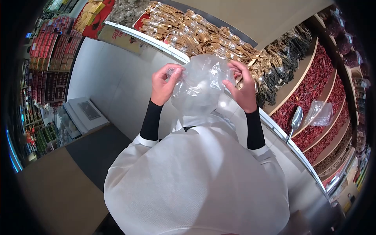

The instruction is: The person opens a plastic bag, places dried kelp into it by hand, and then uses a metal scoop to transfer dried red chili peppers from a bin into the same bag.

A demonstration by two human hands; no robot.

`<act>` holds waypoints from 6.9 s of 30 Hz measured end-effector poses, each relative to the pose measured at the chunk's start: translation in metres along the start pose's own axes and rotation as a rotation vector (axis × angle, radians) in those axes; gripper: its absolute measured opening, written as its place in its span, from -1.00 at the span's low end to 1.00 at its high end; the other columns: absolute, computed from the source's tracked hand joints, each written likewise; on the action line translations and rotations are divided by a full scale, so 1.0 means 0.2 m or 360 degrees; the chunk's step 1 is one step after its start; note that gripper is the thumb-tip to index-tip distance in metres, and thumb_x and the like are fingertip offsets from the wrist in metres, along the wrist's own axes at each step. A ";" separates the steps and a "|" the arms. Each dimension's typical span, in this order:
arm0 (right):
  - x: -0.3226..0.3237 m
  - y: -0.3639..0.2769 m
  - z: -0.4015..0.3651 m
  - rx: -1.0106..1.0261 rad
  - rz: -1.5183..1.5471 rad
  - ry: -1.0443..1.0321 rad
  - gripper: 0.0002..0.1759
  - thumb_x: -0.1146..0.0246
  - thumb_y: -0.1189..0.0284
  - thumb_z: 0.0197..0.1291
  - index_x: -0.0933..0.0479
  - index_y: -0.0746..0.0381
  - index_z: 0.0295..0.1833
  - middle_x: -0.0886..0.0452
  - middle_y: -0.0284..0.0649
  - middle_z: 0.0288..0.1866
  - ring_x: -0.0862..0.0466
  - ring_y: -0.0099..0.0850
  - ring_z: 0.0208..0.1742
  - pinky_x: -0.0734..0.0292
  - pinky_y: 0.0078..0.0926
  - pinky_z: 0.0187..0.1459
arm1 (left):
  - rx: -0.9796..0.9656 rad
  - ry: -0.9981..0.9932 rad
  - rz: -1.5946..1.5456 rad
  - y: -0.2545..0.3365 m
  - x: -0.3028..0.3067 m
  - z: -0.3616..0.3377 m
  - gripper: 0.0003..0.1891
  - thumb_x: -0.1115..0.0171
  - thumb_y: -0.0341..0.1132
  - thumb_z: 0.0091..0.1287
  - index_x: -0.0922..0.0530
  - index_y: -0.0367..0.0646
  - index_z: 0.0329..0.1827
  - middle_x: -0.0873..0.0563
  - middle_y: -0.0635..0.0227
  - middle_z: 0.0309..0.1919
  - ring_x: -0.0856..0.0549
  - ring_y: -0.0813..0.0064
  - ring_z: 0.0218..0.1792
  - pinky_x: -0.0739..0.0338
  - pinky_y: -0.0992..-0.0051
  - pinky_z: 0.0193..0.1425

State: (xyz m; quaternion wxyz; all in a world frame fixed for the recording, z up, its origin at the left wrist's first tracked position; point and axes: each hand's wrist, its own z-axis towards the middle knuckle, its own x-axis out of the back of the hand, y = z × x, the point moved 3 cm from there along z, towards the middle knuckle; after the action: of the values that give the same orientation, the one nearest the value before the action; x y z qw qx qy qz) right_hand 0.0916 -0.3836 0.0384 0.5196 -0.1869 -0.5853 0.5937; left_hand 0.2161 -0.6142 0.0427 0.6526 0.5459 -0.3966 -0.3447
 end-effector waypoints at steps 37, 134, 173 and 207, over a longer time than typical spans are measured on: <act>-1.93 -0.79 0.75 0.0422 -0.0332 -0.0582 -0.91 -0.21 0.51 0.22 -0.55 0.32 -0.29 -0.60 -0.22 -0.28 -0.55 -0.39 -0.46 -0.42 -0.48 -0.38 | -0.0349 0.0770 0.0808 -0.30 1.99 0.09 -0.55 -0.26 -0.29 0.29 -0.41 -0.23 0.21 -0.53 0.14 0.16 -0.51 0.24 0.19 -0.37 0.33 0.29; -2.50 0.21 -3.74 -0.2432 0.1472 0.2654 -0.77 -0.12 0.29 0.23 -0.53 0.22 -0.16 -0.63 -0.21 -0.29 -0.65 -0.33 -0.42 -0.50 -0.36 -0.48 | -0.0280 -0.2971 0.0546 -1.23 -0.45 -1.39 -0.71 -0.05 -0.18 0.44 -0.59 -0.12 0.05 -0.74 0.14 -0.17 -0.73 0.22 -0.10 -0.58 0.34 0.03; 2.59 1.42 -1.94 -0.0647 -0.0440 0.1467 -0.79 -0.29 0.33 0.27 -0.60 0.28 -0.21 -0.61 -0.28 -0.40 -0.56 -0.50 -0.39 -0.49 -0.53 -0.29 | 0.1613 -0.1034 0.0812 -1.68 -1.86 -1.14 -0.57 -0.14 -0.06 0.31 -0.38 -0.10 -0.68 -0.37 0.40 -0.80 -0.38 0.41 -0.81 -0.28 0.34 -0.68; 2.41 0.67 -1.52 0.0116 -0.0677 0.0414 -0.55 -0.28 0.55 0.05 -0.50 0.27 0.12 -0.46 -0.17 0.17 -0.55 -0.18 0.15 -0.57 -0.27 0.06 | -0.0048 -0.0641 0.0727 0.45 -3.34 -0.77 -0.71 -0.26 -0.27 0.34 -0.57 -0.32 -0.04 -0.72 0.26 -0.29 -0.69 0.55 -0.38 -0.57 0.51 -0.29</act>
State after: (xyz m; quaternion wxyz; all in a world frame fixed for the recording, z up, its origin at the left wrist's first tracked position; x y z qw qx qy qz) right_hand 0.1023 0.2009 0.0302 0.7102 -0.1157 -0.5179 0.4626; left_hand 0.0558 0.0578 0.0225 0.6296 0.3536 -0.6252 -0.2962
